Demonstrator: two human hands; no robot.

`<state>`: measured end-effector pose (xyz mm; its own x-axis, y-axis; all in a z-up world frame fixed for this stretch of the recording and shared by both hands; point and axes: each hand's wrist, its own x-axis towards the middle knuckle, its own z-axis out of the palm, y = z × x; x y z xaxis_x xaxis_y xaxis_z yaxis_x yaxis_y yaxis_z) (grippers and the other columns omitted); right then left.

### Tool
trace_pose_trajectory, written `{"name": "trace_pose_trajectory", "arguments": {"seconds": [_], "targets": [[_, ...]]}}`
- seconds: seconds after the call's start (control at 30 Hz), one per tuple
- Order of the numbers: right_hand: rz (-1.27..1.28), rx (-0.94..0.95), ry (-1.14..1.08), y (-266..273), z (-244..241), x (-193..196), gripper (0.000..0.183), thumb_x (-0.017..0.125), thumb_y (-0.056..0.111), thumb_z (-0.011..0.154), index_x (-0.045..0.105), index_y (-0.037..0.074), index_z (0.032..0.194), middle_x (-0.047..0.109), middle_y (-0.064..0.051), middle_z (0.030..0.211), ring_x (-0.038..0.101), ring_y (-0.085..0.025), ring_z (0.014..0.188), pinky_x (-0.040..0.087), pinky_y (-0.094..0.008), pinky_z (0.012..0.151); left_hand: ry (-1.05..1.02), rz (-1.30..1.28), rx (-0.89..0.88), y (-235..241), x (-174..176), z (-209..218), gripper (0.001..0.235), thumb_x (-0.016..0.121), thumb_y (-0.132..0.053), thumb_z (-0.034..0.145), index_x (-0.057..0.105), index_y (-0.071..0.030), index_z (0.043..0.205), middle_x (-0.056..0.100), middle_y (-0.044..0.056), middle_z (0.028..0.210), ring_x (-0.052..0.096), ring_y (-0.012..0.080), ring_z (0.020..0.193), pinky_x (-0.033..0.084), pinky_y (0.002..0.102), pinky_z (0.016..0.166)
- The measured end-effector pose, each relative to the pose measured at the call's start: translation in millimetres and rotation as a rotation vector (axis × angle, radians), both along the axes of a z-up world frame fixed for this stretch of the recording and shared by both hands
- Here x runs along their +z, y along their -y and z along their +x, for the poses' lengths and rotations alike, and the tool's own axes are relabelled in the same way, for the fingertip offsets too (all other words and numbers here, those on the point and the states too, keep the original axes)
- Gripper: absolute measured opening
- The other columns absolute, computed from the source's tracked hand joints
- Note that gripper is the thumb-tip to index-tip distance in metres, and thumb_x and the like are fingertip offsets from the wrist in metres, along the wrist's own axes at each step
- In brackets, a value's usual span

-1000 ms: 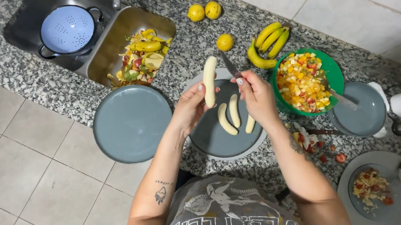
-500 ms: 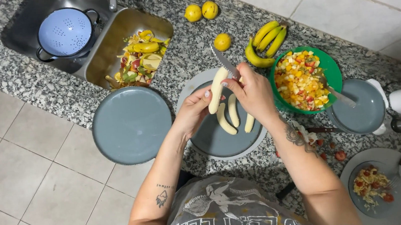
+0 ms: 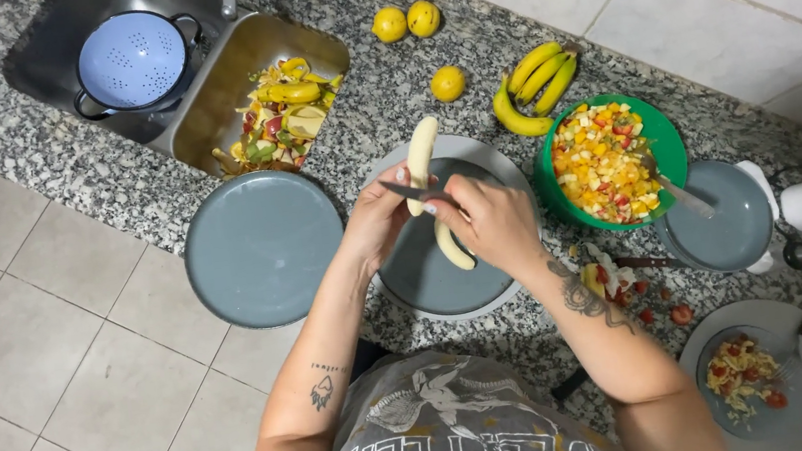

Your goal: The person transfers chopped strawberries from a plate into a green bowl containing other chopped fruits and mixes them with a fork. They then peel several bananas using a knife, placing the peels into the sink and the peeled bananas onto a plate.

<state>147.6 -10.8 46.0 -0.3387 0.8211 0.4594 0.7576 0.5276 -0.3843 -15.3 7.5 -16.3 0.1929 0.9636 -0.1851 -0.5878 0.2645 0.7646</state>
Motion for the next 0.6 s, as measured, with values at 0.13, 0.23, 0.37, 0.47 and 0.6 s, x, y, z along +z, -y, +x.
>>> {"name": "trace_pose_trajectory", "arguments": {"seconds": [0.13, 0.23, 0.37, 0.47, 0.6], "targets": [[0.018, 0.086, 0.032, 16, -1, -9, 0.032, 0.055, 0.048, 0.088, 0.054, 0.018, 0.078, 0.057, 0.000, 0.056, 0.063, -0.022, 0.055, 0.050, -0.033, 0.049, 0.018, -0.018, 0.070, -13, -24, -11, 0.034, 0.057, -0.029, 0.093, 0.061, -0.005, 0.117, 0.067, 0.012, 0.099, 0.064, 0.0132, 0.084, 0.054, 0.027, 0.078], [-0.037, 0.119, -0.008, 26, 3, -9, 0.031, 0.056, 0.047, 0.088, 0.053, 0.018, 0.076, 0.054, 0.000, 0.054, 0.062, -0.021, 0.055, 0.049, -0.031, 0.048, 0.033, -0.034, 0.124, -22, -32, -22, 0.034, 0.056, -0.032, 0.093, 0.063, -0.006, 0.114, 0.068, 0.009, 0.099, 0.065, 0.0116, 0.084, 0.054, 0.025, 0.078], [-0.138, 0.111, -0.020, 25, 18, -29, 0.030, 0.061, 0.045, 0.086, 0.053, 0.018, 0.074, 0.055, -0.002, 0.054, 0.063, -0.024, 0.056, 0.049, -0.030, 0.049, 0.099, -0.032, 0.201, -29, -36, -43, 0.032, 0.057, -0.030, 0.093, 0.062, -0.008, 0.116, 0.068, 0.010, 0.101, 0.067, 0.0141, 0.085, 0.056, 0.027, 0.078], [-0.214, 0.086, -0.040, 10, 21, -35, 0.027, 0.061, 0.043, 0.086, 0.056, 0.019, 0.075, 0.057, -0.003, 0.053, 0.063, -0.026, 0.057, 0.049, -0.033, 0.049, 0.101, -0.016, 0.243, -26, -38, -61, 0.037, 0.056, -0.026, 0.093, 0.055, -0.007, 0.125, 0.067, 0.011, 0.102, 0.067, 0.0140, 0.087, 0.057, 0.025, 0.077], [-0.131, 0.099, -0.057, -48, -14, -12, 0.025, 0.070, 0.037, 0.082, 0.060, 0.015, 0.077, 0.059, -0.009, 0.055, 0.063, -0.032, 0.061, 0.049, -0.038, 0.053, 0.211, -0.042, 0.285, -23, -46, -83, 0.036, 0.053, -0.021, 0.094, 0.051, -0.010, 0.127, 0.065, 0.014, 0.106, 0.067, 0.0164, 0.090, 0.058, 0.027, 0.078]]}}
